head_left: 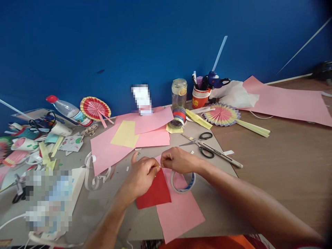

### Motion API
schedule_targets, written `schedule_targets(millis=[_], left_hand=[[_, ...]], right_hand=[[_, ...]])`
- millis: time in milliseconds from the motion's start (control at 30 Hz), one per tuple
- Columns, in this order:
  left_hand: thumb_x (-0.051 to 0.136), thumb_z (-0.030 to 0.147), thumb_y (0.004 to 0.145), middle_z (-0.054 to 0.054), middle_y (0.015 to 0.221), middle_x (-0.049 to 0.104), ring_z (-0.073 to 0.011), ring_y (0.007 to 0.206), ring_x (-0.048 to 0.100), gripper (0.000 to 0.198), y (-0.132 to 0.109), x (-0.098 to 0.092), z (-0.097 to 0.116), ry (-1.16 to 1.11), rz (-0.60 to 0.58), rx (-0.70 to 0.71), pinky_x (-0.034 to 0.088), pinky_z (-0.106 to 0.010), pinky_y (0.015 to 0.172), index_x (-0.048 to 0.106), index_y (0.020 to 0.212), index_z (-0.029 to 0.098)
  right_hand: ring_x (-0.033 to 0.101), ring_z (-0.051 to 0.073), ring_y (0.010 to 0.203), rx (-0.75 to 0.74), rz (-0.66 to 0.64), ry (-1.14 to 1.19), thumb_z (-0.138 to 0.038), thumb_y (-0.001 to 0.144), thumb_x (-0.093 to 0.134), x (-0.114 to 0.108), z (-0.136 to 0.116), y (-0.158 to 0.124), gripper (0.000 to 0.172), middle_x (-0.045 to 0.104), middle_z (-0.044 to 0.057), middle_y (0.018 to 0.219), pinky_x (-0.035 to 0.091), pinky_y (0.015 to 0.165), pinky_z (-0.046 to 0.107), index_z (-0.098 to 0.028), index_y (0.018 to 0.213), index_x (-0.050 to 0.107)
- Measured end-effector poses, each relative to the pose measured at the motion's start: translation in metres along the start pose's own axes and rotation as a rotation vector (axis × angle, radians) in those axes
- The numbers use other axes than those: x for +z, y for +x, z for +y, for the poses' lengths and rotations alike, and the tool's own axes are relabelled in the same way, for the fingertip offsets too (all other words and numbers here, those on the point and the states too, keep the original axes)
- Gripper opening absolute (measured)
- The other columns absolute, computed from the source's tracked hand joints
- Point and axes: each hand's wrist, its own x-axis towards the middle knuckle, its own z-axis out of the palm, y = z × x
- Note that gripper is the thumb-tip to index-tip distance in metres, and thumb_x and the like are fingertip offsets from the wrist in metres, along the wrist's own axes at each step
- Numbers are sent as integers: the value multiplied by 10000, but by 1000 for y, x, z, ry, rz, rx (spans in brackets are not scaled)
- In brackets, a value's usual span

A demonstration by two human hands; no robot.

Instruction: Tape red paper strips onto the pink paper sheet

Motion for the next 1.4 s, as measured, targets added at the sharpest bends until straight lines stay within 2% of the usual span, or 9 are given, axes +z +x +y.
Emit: schedule_targets(millis=[400,533,667,767,833,967,1133,1300,1400], left_hand=[[386,296,838,67,616,548,-130,620,529,198,7,-1,-7,-58,-41,-103,197,-451,1075,527,713,237],[401,302,820,75,566,514,-127,578,505,212,2,-3,-18,-58,-42,-115,214,-448,1066,518,656,234],[430,348,812,68,593,550,-123,595,526,234,-12,-10,-40,-92,-65,-158,253,-420,1066,544,646,228],[440,403,836,46,671,617,-140,643,558,246,-16,-16,-50,-148,-77,-149,355,-389,1009,606,761,238],[441,415,853,44,695,634,-145,652,568,243,-14,-20,-50,-163,-81,-123,342,-407,1030,620,869,252],[455,395,864,58,660,628,-157,699,589,210,-4,-20,-46,-134,-71,-79,153,-471,1128,620,906,273],[453,370,869,47,628,639,-193,856,616,218,10,-12,-42,-133,-59,-20,207,-462,1117,639,952,294],[444,350,885,63,618,600,-153,704,609,213,20,-2,-46,-175,-89,57,205,-451,1120,626,960,268],[447,342,888,61,674,625,-150,744,614,201,21,2,-48,-201,-79,76,127,-481,1138,617,958,260]], right_hand=[[479,82,574,12,116,151,-126,701,494,17,6,13,133,572,-34,613,350,536,184,-154,633,604],[455,91,569,47,270,145,-159,695,496,-2,19,12,116,541,-35,584,334,547,204,-152,629,591],[423,96,550,84,422,185,-311,776,466,-32,25,2,210,502,-37,588,319,518,211,-154,718,592],[497,106,599,37,67,197,-320,761,521,-40,18,-3,211,566,-22,634,369,550,203,-150,716,639],[535,113,631,40,-46,95,-314,786,512,-39,14,-3,228,599,-17,658,387,566,200,-158,729,669],[606,144,747,27,-40,-145,-265,825,492,-40,20,-1,236,697,-6,828,431,655,229,-208,891,711],[585,215,1084,2,-18,-419,-191,862,452,-42,31,-4,383,641,41,1217,428,891,310,-251,1199,625],[643,220,908,-1,-9,-648,-96,840,442,-37,30,-4,682,694,59,1068,447,825,348,-264,1469,239],[638,203,878,-41,49,-741,-85,851,437,-33,29,0,525,676,86,1071,450,797,311,-206,1361,444]])
